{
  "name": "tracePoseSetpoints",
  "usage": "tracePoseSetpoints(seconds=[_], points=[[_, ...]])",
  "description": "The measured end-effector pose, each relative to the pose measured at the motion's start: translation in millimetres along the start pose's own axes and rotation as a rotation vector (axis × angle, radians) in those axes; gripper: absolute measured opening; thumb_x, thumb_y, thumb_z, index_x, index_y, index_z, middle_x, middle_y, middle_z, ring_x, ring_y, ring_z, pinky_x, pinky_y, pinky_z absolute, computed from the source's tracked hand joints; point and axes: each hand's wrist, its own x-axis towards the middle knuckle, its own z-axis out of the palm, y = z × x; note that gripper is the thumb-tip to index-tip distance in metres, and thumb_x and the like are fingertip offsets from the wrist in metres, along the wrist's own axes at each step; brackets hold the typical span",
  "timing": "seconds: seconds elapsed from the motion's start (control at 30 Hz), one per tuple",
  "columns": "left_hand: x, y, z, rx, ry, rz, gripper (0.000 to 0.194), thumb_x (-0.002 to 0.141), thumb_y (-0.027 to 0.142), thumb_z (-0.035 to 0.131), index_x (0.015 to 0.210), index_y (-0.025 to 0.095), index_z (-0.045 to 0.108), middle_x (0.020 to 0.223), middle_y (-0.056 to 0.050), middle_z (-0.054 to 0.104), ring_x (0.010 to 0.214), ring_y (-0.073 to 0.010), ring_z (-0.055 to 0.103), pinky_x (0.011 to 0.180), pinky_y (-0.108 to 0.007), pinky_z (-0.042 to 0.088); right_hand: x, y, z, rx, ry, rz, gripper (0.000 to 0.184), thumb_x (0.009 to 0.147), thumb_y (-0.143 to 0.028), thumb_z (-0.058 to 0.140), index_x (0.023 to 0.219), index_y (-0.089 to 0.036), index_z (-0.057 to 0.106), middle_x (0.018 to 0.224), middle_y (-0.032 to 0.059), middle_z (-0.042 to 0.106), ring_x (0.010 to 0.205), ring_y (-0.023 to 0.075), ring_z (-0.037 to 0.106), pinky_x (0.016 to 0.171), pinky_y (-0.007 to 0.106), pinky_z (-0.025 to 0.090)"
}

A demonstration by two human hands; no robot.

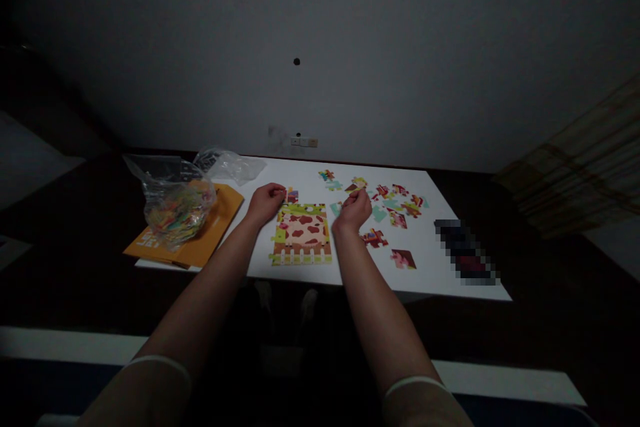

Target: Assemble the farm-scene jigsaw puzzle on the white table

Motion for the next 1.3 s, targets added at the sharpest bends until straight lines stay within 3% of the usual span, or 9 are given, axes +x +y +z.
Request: tracePoseSetpoints(seconds=[0.27, 0.4, 0.5, 0.57, 0.63, 0.73, 0.83, 1.03, 1.3], points=[[2, -3, -2.2, 0.036, 0.079, 0.023, 0.025, 0.093, 0.024, 0.066, 0.110, 0.019, 0.085, 0.104, -0.007, 0.086, 0.096, -0.0240, 0.077, 0.088, -0.034, 0.057, 0, 3, -1, -0.072, -0.106, -0.030, 0.030, 0.099, -0.041, 0.052, 0.072, -0.029, 0.044, 0.059, -0.0091, 0.035, 0.051, 0.0133, 0.031, 0.050, 0.027, 0.026], [4, -9, -2.4, 0.047, 0.151, 0.022, 0.028, 0.096, 0.023, 0.062, 0.114, 0.020, 0.084, 0.110, -0.008, 0.086, 0.101, -0.0242, 0.077, 0.092, -0.034, 0.058, -13, 5, -3, -0.444, -0.536, -0.107, 0.027, 0.096, -0.045, 0.056, 0.076, -0.027, 0.057, 0.067, -0.0037, 0.055, 0.061, 0.0167, 0.049, 0.061, 0.029, 0.042], [5, -11, -1.5, 0.048, 0.160, 0.025, 0.028, 0.097, 0.024, 0.062, 0.115, 0.020, 0.083, 0.106, -0.007, 0.086, 0.098, -0.0235, 0.078, 0.090, -0.033, 0.059, -36, 0, -7, -0.925, -0.956, -0.451, 0.025, 0.099, -0.043, 0.059, 0.101, -0.023, 0.075, 0.099, 0.0077, 0.076, 0.098, 0.0260, 0.067, 0.094, 0.040, 0.054], [5, -11, -1.2, 0.050, 0.160, 0.020, 0.027, 0.097, 0.026, 0.063, 0.115, 0.020, 0.083, 0.103, -0.006, 0.085, 0.095, -0.0234, 0.078, 0.089, -0.033, 0.059, -57, -6, -10, -1.201, -1.169, -0.684, 0.039, 0.104, -0.046, 0.061, 0.129, -0.021, 0.078, 0.137, 0.0170, 0.075, 0.133, 0.0346, 0.062, 0.116, 0.050, 0.046], [5, -10, -1.5, 0.054, 0.159, 0.011, 0.027, 0.098, 0.027, 0.064, 0.116, 0.019, 0.082, 0.101, -0.006, 0.085, 0.094, -0.0231, 0.078, 0.087, -0.032, 0.060, -79, -11, -13, -1.381, -1.274, -0.773, 0.060, 0.109, -0.058, 0.054, 0.157, -0.023, 0.067, 0.172, 0.0188, 0.054, 0.160, 0.0427, 0.042, 0.130, 0.060, 0.032], [5, -6, -1.9, 0.074, 0.165, -0.008, 0.028, 0.097, 0.026, 0.063, 0.117, 0.019, 0.082, 0.103, -0.007, 0.085, 0.095, -0.0231, 0.079, 0.088, -0.032, 0.059, -106, -15, -18, -1.548, -1.332, -0.654, 0.085, 0.110, -0.077, 0.040, 0.179, -0.028, 0.043, 0.189, 0.0142, 0.027, 0.174, 0.0485, 0.017, 0.137, 0.068, 0.012], [2, 2, -2.2, 0.114, 0.162, -0.019, 0.027, 0.097, 0.024, 0.062, 0.114, 0.020, 0.082, 0.106, -0.008, 0.086, 0.099, -0.0238, 0.079, 0.090, -0.032, 0.058, -116, -16, -21, -1.571, -1.335, -0.571, 0.092, 0.109, -0.083, 0.032, 0.184, -0.029, 0.030, 0.192, 0.0106, 0.017, 0.177, 0.0455, 0.009, 0.140, 0.065, 0.005], [-13, 16, -9.4, 0.241, 0.145, -0.024, 0.044, 0.100, 0.026, 0.058, 0.140, 0.019, 0.073, 0.109, -0.010, 0.086, 0.101, -0.0256, 0.079, 0.092, -0.034, 0.058, -108, -26, -32, -1.542, -1.358, -0.545, 0.094, 0.108, -0.087, 0.029, 0.183, -0.030, 0.032, 0.192, 0.0102, 0.013, 0.177, 0.0425, 0.006, 0.141, 0.060, 0.006], [-34, 22, -19.5, 0.478, 0.132, 0.022, 0.043, 0.105, 0.029, 0.050, 0.135, 0.016, 0.078, 0.129, -0.023, 0.081, 0.127, -0.0389, 0.072, 0.112, -0.051, 0.052, -101, -41, -57, -1.528, -1.360, -0.565, 0.092, 0.109, -0.085, 0.034, 0.183, -0.030, 0.033, 0.192, 0.0113, 0.016, 0.177, 0.0423, 0.008, 0.141, 0.060, 0.008]])
